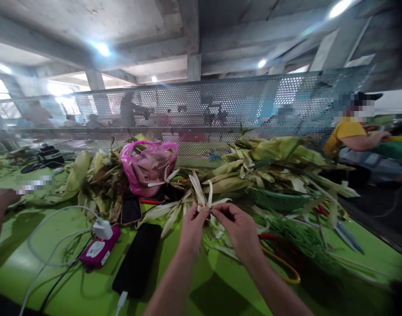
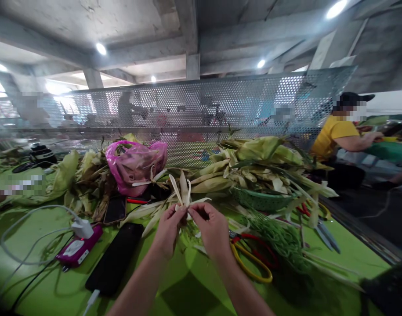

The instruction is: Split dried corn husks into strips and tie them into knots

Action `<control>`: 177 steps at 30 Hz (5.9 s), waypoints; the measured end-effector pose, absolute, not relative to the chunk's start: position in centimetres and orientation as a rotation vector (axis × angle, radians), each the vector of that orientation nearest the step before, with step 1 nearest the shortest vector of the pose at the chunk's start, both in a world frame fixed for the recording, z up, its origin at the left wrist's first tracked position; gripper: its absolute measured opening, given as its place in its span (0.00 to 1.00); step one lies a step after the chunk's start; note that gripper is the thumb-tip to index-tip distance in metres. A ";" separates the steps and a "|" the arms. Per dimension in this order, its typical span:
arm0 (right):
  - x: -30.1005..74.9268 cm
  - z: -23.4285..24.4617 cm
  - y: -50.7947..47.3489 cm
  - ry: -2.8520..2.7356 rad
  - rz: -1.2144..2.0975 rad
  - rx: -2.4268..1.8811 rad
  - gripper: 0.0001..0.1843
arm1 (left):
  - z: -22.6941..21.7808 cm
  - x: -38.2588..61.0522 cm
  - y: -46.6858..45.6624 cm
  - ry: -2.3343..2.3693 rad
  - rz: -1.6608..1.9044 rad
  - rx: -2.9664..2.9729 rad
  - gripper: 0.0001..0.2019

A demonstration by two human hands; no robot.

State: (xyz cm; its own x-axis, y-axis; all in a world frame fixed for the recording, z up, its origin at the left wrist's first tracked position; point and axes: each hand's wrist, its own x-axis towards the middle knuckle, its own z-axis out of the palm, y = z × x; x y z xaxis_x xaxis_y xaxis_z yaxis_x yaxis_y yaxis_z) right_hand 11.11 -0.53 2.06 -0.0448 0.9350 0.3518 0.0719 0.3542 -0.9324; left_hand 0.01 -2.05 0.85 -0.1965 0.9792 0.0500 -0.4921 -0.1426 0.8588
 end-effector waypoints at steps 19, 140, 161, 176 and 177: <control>12.5 2.2 -0.3 -1.924 0.339 -0.857 0.09 | -0.1 -0.4 -1.2 1.208 1.416 1.330 0.06; 11.4 2.7 -0.8 -2.011 0.949 -1.072 0.08 | 0.4 -2.2 -1.3 1.130 1.607 0.905 0.19; 12.8 0.8 1.6 -1.770 0.749 -1.147 0.16 | 0.6 -1.4 -1.3 0.886 1.501 0.684 0.21; 13.0 1.9 1.4 -1.534 0.892 -1.066 0.18 | 0.6 -0.5 -1.9 0.934 1.270 1.193 0.17; 13.1 1.8 1.5 -1.490 0.901 -1.069 0.18 | 0.4 -0.4 -1.9 0.926 1.240 1.216 0.17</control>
State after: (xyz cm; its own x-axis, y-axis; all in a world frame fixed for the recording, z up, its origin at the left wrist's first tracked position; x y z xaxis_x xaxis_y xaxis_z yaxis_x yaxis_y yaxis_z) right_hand 13.12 1.51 1.78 -0.0569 0.9479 0.3135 0.1628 0.3186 -0.9338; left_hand -0.42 -1.89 0.43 0.1423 0.9841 0.1061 -0.1781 -0.0800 0.9808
